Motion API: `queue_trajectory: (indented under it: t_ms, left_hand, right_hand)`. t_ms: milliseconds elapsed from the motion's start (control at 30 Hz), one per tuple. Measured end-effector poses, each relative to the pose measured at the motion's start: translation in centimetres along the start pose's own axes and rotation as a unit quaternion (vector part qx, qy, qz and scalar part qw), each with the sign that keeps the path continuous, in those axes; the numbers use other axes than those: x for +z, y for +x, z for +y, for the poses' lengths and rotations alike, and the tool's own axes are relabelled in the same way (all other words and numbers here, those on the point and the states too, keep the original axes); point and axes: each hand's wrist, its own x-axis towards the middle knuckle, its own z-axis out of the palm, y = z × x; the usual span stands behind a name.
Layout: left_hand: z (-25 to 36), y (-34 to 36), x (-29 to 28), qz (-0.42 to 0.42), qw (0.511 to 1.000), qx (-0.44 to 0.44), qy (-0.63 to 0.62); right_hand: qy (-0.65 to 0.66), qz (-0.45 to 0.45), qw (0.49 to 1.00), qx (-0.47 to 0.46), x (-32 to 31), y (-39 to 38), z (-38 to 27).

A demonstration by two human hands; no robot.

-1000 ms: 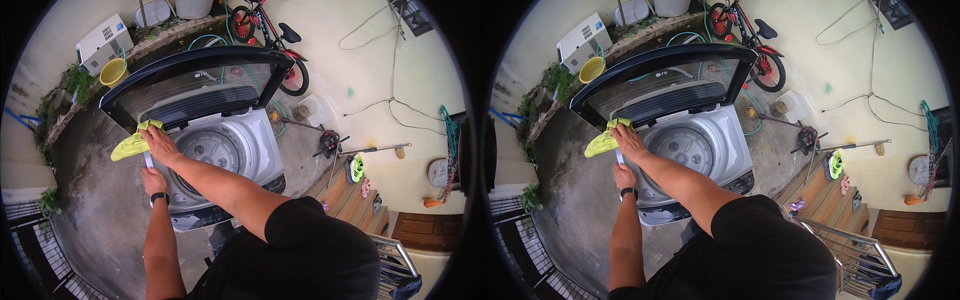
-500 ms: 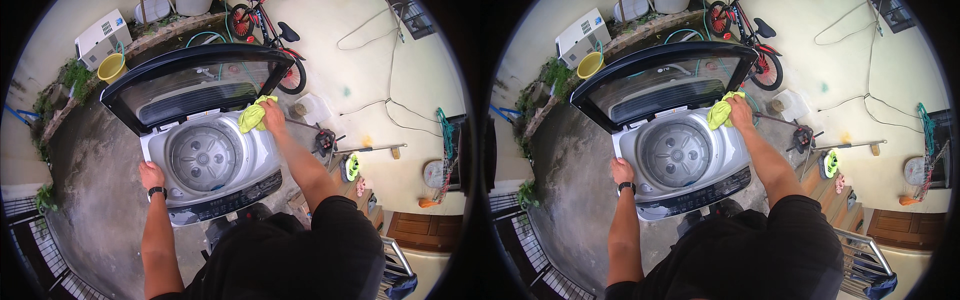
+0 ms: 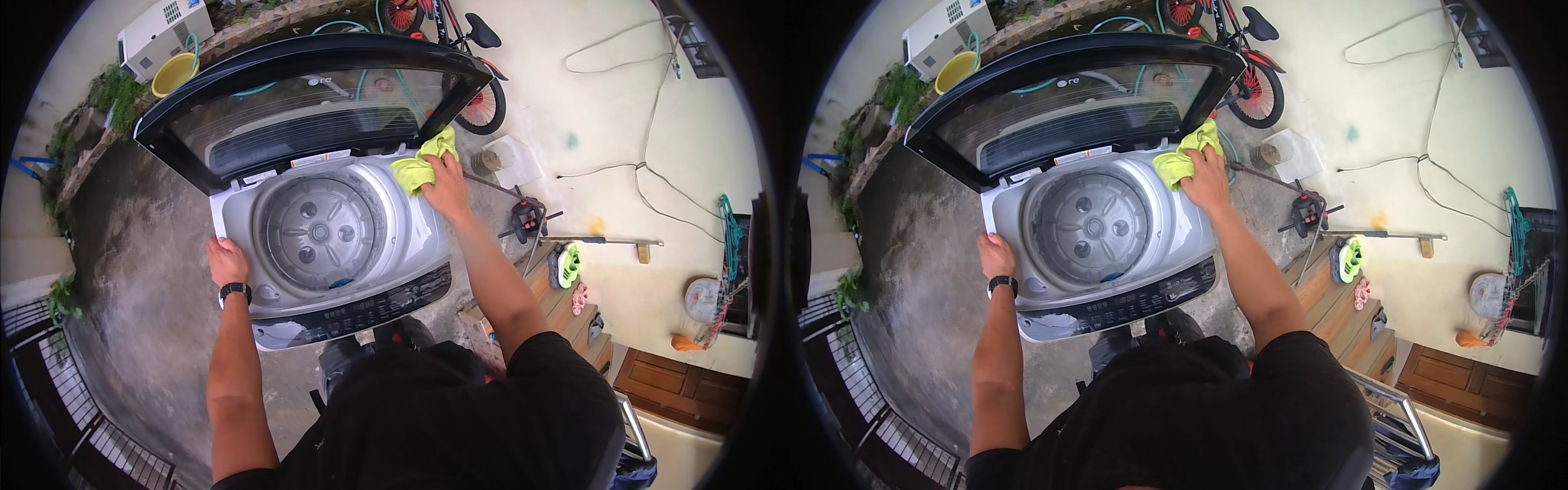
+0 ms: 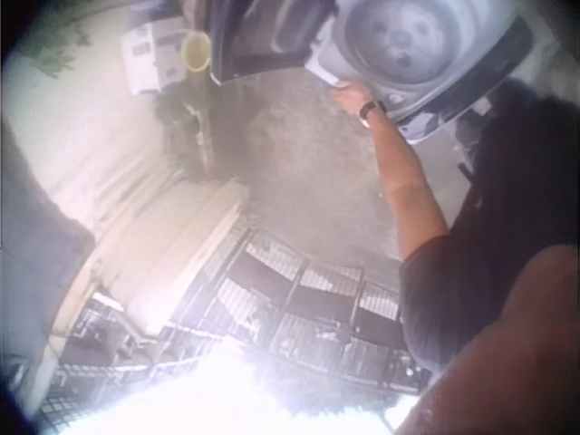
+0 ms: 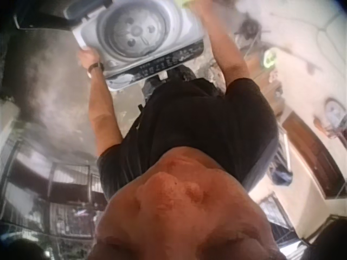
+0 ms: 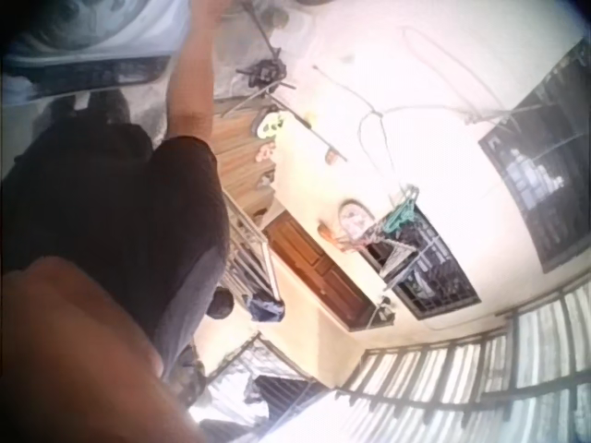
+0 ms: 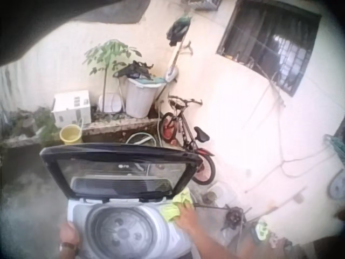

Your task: The person cleans the exterior and interior edges of a washing machine by hand with a cloth, wiping the lid, the control panel, and the rear casing while another person assists.

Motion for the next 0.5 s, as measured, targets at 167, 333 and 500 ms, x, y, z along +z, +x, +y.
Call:
queue_trajectory:
  t_ms: [167,333,500]
  left_hand:
    - [-1.2,0.2,0.3,0.029,0.999,0.027,0.004]
    - [-0.2,-0.3,0.0,0.028,1.000,0.007,0.007]
    - [-0.5,-0.2,0.1,0.032,0.999,0.006,0.011]
  right_hand:
    - [-0.118,-0.027,0.992,-0.046,4.1,-0.5,-0.7]
    - [-0.013,-0.065,0.996,0.062,2.5,-5.4,0.6]
    - [0.213,0.022,0.954,0.210,4.7,-3.2,-4.0]
